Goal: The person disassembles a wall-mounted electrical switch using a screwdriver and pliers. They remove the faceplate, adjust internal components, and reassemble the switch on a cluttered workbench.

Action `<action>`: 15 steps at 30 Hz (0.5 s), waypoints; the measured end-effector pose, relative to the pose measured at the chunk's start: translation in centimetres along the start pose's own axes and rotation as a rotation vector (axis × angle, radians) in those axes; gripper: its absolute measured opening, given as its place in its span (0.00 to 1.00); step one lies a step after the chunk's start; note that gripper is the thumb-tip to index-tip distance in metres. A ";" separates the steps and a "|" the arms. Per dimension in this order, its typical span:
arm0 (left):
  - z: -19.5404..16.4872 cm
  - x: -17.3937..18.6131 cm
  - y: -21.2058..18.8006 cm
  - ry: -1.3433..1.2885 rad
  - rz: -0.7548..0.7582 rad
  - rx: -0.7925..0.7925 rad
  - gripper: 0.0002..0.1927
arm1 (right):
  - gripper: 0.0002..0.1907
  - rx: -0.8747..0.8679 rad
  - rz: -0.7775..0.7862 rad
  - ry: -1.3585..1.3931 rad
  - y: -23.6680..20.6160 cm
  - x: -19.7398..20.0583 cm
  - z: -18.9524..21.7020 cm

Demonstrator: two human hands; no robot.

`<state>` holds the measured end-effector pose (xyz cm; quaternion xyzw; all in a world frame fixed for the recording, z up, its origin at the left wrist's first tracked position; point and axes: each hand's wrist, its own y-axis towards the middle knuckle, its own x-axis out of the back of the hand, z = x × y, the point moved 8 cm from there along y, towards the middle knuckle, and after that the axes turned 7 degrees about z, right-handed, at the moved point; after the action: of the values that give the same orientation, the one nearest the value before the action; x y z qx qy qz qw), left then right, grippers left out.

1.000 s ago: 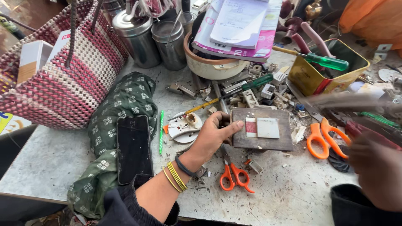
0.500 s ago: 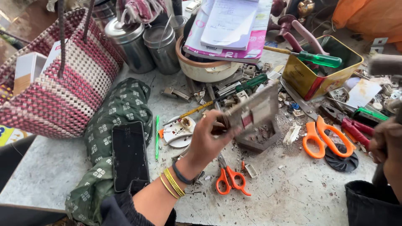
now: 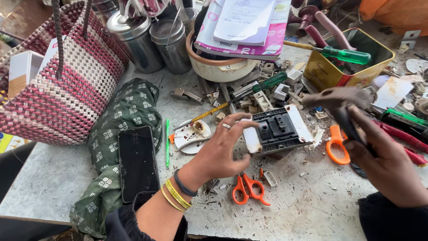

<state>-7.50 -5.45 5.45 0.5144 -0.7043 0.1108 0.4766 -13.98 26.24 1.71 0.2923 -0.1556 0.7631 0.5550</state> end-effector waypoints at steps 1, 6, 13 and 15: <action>0.3 -0.1 0.0 -0.014 0.026 0.010 0.40 | 0.42 -0.059 0.049 -0.052 0.0 -0.7 -0.2; 1.2 -1.9 -0.3 -0.102 0.103 0.063 0.57 | 0.38 -0.058 0.159 -0.310 0.4 -2.7 1.9; 2.0 -1.8 -0.7 -0.050 -0.038 0.127 0.55 | 0.34 0.046 0.185 -0.390 -0.1 -4.2 4.8; 1.7 -1.6 -1.0 -0.028 -0.059 0.115 0.53 | 0.31 0.227 0.095 -0.354 -0.9 -3.6 5.9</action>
<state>-7.57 -6.06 2.95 0.5630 -0.6878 0.1296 0.4395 -10.78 20.52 4.03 0.4749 -0.1773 0.7376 0.4461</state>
